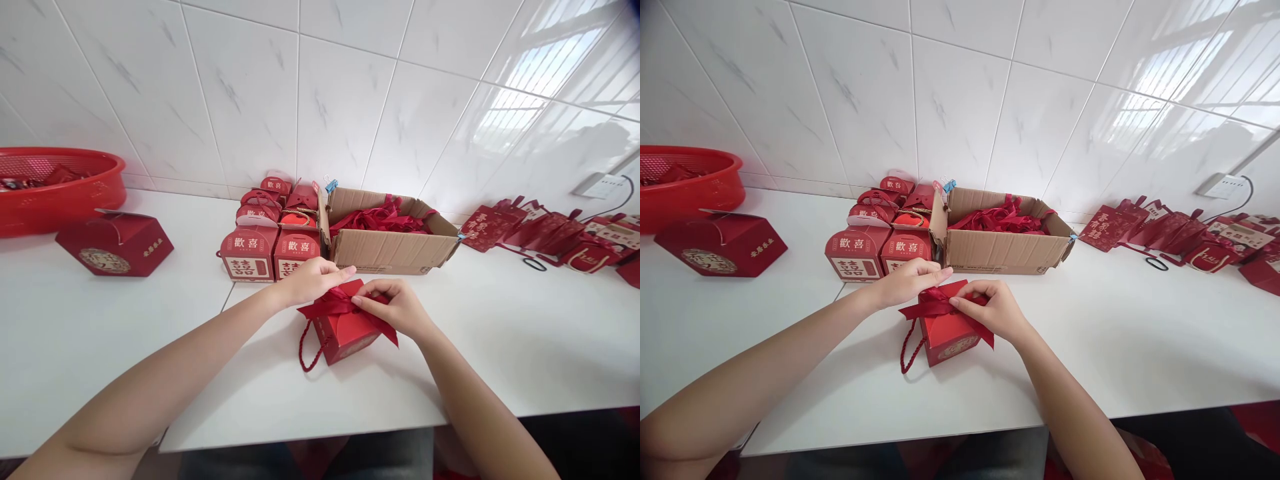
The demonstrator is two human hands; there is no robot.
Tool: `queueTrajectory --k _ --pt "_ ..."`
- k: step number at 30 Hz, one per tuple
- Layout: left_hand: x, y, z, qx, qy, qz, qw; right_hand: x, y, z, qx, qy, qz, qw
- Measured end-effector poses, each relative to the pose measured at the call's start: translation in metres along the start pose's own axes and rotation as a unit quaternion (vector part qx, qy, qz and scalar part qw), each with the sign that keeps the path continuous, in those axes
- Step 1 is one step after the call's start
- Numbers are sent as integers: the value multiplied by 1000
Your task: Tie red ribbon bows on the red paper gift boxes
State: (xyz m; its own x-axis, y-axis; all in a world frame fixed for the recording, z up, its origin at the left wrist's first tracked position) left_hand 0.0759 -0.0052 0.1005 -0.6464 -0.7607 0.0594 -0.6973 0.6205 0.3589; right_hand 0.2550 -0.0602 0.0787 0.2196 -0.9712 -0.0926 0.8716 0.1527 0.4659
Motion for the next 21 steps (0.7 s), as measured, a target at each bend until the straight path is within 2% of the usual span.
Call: queueTrajectory --k 5,11,21 --pt "-2 -3 3 26 -28 41 998 1 3 1 25 9 15 1000" --pt "-8 -4 13 -29 -56 23 998 2 2 0 60 22 34 997" --pt "-8 3 5 -97 -77 48 991 4 4 -1 88 43 67 993"
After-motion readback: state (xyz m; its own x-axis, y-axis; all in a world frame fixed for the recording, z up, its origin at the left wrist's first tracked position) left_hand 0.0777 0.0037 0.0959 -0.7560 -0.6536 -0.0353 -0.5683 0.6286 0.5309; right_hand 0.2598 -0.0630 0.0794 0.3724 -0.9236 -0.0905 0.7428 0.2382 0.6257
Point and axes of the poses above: each hand's wrist, its own x-axis away from the middle knuckle, its own y-axis out of the back of the hand, z = x × y, the point moved 2 cm from there along -x, towards the middle knuckle, and after that the axes turned 5 degrees about x, right-handed, at the moved point
